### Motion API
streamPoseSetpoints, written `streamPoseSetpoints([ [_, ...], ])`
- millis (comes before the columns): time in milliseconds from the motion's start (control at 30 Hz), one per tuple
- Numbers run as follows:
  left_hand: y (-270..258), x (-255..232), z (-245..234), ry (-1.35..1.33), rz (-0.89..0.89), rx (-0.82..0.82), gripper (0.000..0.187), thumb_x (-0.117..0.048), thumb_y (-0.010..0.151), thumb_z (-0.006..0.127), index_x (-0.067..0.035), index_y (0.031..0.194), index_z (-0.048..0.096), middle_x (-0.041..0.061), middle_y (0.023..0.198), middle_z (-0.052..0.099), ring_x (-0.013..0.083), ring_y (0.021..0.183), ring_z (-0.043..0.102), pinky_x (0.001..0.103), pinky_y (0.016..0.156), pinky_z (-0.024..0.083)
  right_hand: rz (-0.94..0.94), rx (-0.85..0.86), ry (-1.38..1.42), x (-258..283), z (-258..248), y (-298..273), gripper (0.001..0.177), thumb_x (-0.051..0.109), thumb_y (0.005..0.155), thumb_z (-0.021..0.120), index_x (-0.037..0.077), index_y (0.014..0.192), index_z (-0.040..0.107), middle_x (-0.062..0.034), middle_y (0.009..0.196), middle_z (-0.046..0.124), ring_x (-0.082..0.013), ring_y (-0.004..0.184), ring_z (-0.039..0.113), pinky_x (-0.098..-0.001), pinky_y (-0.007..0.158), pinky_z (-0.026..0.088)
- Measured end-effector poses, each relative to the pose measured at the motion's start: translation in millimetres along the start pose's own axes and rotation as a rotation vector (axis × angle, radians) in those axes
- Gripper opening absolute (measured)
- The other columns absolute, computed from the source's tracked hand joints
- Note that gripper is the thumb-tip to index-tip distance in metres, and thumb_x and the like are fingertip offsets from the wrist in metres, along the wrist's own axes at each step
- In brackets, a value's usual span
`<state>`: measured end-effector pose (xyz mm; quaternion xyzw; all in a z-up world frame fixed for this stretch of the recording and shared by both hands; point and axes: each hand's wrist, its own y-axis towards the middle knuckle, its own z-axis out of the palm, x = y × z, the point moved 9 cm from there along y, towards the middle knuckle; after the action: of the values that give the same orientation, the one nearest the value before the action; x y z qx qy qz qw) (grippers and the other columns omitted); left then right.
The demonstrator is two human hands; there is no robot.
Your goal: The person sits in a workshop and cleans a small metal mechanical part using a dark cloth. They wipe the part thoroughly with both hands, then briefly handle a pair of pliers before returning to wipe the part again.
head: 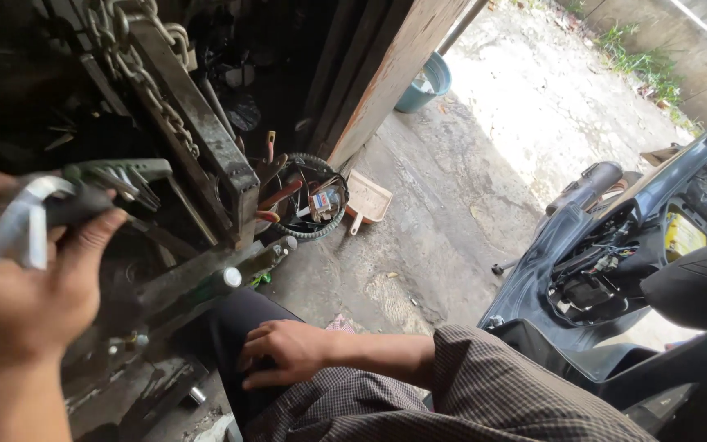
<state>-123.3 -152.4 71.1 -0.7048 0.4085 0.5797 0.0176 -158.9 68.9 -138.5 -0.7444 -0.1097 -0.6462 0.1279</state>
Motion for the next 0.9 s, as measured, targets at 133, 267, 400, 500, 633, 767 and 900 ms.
streamPoseSetpoints([
  [133,21.8,69.9,2.3,-0.104,-0.104,0.12,0.035,0.001,0.103,0.077,0.004,0.126,0.05,0.015,0.114,0.068,0.0222,0.108,0.074,0.034,0.102,0.063,-0.048,-0.179,-0.505,-59.2,9.9,-1.7,0.032,0.043,0.095,0.068,0.015,0.11,0.07,-0.0069,0.106,0.062,-0.0301,0.106,0.06,-0.042,0.096,0.049],
  [267,52.8,76.9,36.8,0.036,-0.085,0.347,0.036,0.005,0.097,0.074,0.004,0.122,0.048,0.018,0.107,0.069,0.0253,0.105,0.074,0.037,0.095,0.059,0.005,-0.284,-0.59,-74.8,3.1,2.2,0.027,0.042,0.089,0.071,0.02,0.105,0.069,-0.0045,0.112,0.058,-0.0308,0.114,0.051,-0.0458,0.098,0.041],
  [400,59.4,111.2,60.3,0.128,-0.145,0.547,0.044,0.001,0.084,0.076,0.001,0.119,0.049,0.014,0.102,0.069,0.022,0.101,0.073,0.038,0.088,0.058,0.092,-0.323,-0.613,-78.2,-8.1,9.9,0.032,0.045,0.089,0.071,0.019,0.107,0.066,-0.0057,0.113,0.057,-0.0322,0.111,0.049,-0.0468,0.097,0.04],
  [500,65.4,108.7,66.6,0.214,-0.166,0.647,0.052,-0.002,0.074,0.083,-0.005,0.116,0.053,0.012,0.103,0.07,0.0204,0.098,0.071,0.038,0.085,0.057,0.11,-0.266,-0.594,-81.7,-6.0,19.0,0.034,0.044,0.085,0.071,0.018,0.106,0.065,-0.0095,0.115,0.056,-0.0338,0.111,0.049,-0.0485,0.094,0.039],
  [633,66.5,135.9,75.9,0.107,-0.275,0.725,0.057,-0.005,0.07,0.087,-0.01,0.117,0.055,0.009,0.105,0.069,0.02,0.1,0.068,0.036,0.087,0.057,0.073,-0.223,-0.614,-86.2,-0.1,24.3,0.038,0.044,0.085,0.071,0.015,0.108,0.064,-0.0124,0.12,0.056,-0.035,0.11,0.048,-0.0498,0.095,0.038],
  [767,62.9,154.0,95.5,0.016,-0.47,0.879,0.06,-0.008,0.07,0.086,-0.013,0.121,0.054,0.007,0.11,0.072,0.0209,0.11,0.067,0.037,0.096,0.052,0.101,-0.242,-0.586,-90.1,-4.6,29.2,0.037,0.043,0.088,0.068,0.014,0.11,0.064,-0.0155,0.12,0.057,-0.0359,0.112,0.048,-0.0496,0.096,0.038],
  [900,60.6,148.7,112.3,0.207,-0.5,1.012,0.078,-0.021,0.069,0.088,-0.015,0.138,0.052,0.008,0.126,0.072,0.0226,0.125,0.064,0.037,0.11,0.044,0.139,-0.211,-0.617,-93.5,-2.8,31.1,0.036,0.042,0.088,0.07,0.014,0.11,0.065,-0.0185,0.113,0.057,-0.037,0.11,0.049,-0.05,0.095,0.038],
])
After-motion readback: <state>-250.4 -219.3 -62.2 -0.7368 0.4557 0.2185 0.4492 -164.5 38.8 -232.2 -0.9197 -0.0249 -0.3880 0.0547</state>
